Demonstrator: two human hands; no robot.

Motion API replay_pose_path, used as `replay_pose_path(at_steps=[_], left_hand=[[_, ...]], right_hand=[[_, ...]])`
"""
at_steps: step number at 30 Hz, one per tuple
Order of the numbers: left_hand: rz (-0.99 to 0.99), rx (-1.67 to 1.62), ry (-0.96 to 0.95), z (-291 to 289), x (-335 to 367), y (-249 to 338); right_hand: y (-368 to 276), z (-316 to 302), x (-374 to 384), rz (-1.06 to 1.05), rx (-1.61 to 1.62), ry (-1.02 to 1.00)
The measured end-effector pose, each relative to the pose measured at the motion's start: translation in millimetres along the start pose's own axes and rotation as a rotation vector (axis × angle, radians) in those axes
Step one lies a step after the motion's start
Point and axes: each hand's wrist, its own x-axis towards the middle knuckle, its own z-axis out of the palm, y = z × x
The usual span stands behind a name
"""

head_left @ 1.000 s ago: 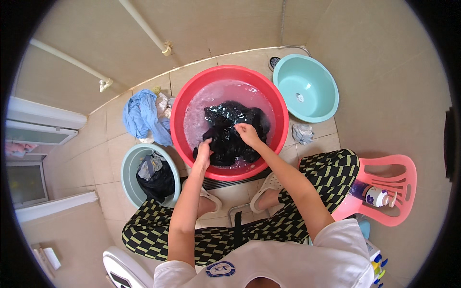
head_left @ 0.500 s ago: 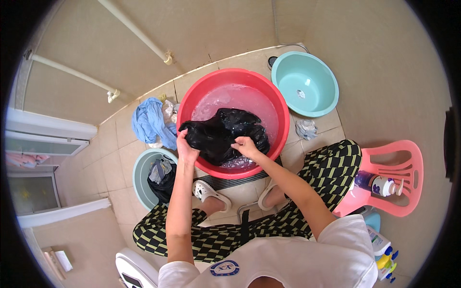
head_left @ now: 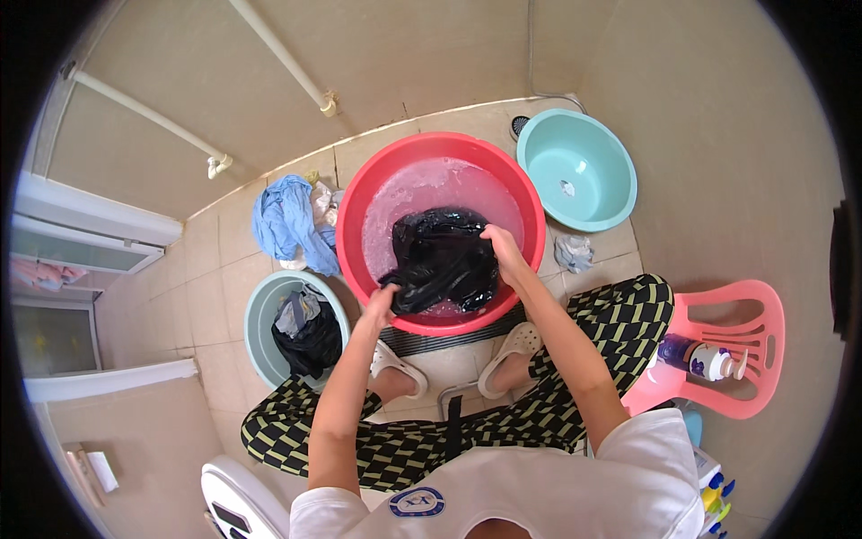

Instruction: The person washes clothes by hand in a basin of water, scrubbing and rinsing them before placing them into a separate bucket.

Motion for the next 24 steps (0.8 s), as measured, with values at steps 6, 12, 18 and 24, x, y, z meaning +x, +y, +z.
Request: replay_pose_path(at_steps=[6, 12, 18, 24], left_hand=[[0.367, 0.785, 0.289, 20.8, 20.8, -19.6], [0.551, 0.741, 0.360, 70.9, 54.5, 6.0], [0.629, 1.213, -0.041, 116.6, 60.2, 9.0], [0.229, 1.480, -0.226, 96.3, 51.7, 4.4]], right_hand=[[-1.6, 0.3, -23.2, 0.073, 0.130, -0.158], [-36.1, -3.6, -44.9, 0.070, 0.094, -0.400], [-49.2, -5.9, -59.9, 0.098, -0.129, -0.665], [-54.1, -3.4, -60.0, 0.146, -0.302, -0.661]])
